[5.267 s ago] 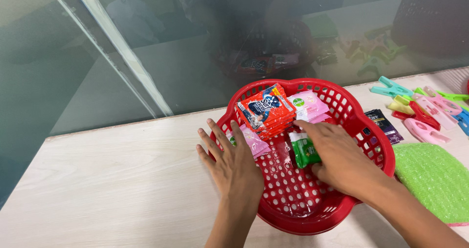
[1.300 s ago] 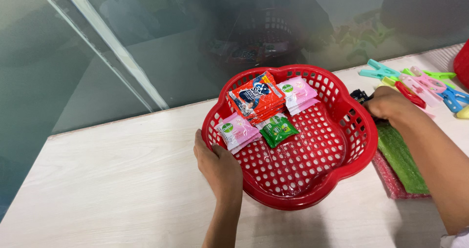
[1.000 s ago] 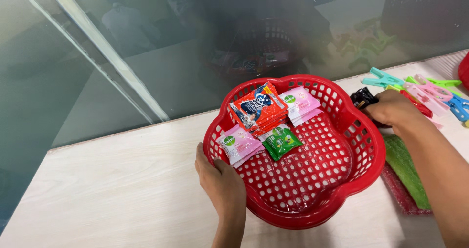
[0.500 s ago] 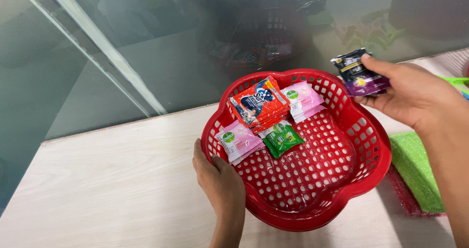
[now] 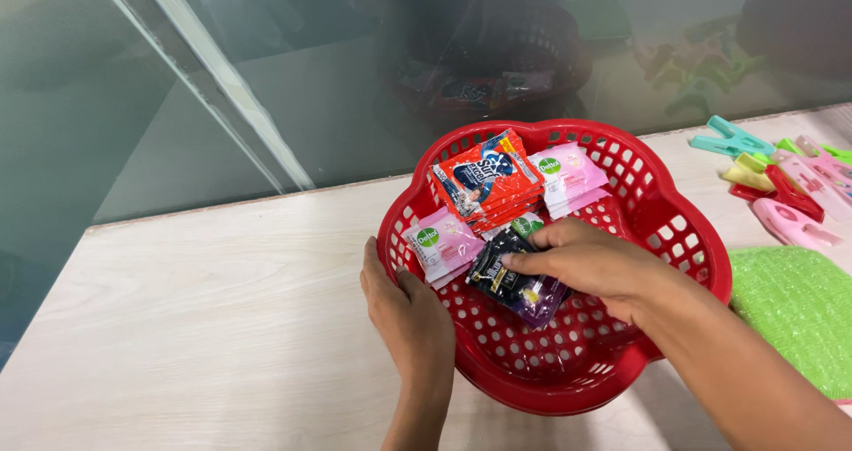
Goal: The person arranges small detergent and soap packets inside a red plastic basket on a white table. They repeatedly pick up, inspect, and reposition packets of different brands and colors, stacking them neatly within the basket.
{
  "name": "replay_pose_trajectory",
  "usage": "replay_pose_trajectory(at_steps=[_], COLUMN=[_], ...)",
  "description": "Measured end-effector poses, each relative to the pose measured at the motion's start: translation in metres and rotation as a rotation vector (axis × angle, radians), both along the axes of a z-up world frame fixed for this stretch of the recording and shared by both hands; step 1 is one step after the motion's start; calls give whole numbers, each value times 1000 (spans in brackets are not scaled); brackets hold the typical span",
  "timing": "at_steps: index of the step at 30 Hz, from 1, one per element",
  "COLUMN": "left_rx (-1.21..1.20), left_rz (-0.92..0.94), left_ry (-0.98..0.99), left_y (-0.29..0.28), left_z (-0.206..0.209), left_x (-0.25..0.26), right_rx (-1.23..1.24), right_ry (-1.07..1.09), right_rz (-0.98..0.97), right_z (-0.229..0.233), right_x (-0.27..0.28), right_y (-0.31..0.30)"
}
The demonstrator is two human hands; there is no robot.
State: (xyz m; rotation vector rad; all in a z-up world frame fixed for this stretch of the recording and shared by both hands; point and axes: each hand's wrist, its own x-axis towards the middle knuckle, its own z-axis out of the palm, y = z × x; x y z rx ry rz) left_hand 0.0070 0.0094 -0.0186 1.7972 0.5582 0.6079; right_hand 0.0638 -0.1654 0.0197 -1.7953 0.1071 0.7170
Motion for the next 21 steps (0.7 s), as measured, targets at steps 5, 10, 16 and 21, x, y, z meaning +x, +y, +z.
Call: replay_pose_trajectory(at_steps=[5,10,16,21], left_rx=[11,28,54,38], left_rz=[8,12,20,7], left_ry=[-19,-22,-43,-33], left_y=[-1,0,0,0], left_z=[-1,-2,-4,-3], left_x=[1,1,2,1], right_rx=[-177,-268,-466,-586], right_ry=[-38,-64,-392,-552], right_rz=[29,19,126,142], right_z=[-6,-23,-40,-35], right_x=[-12,-24,-27,-35], right_y=[17,39,44,45])
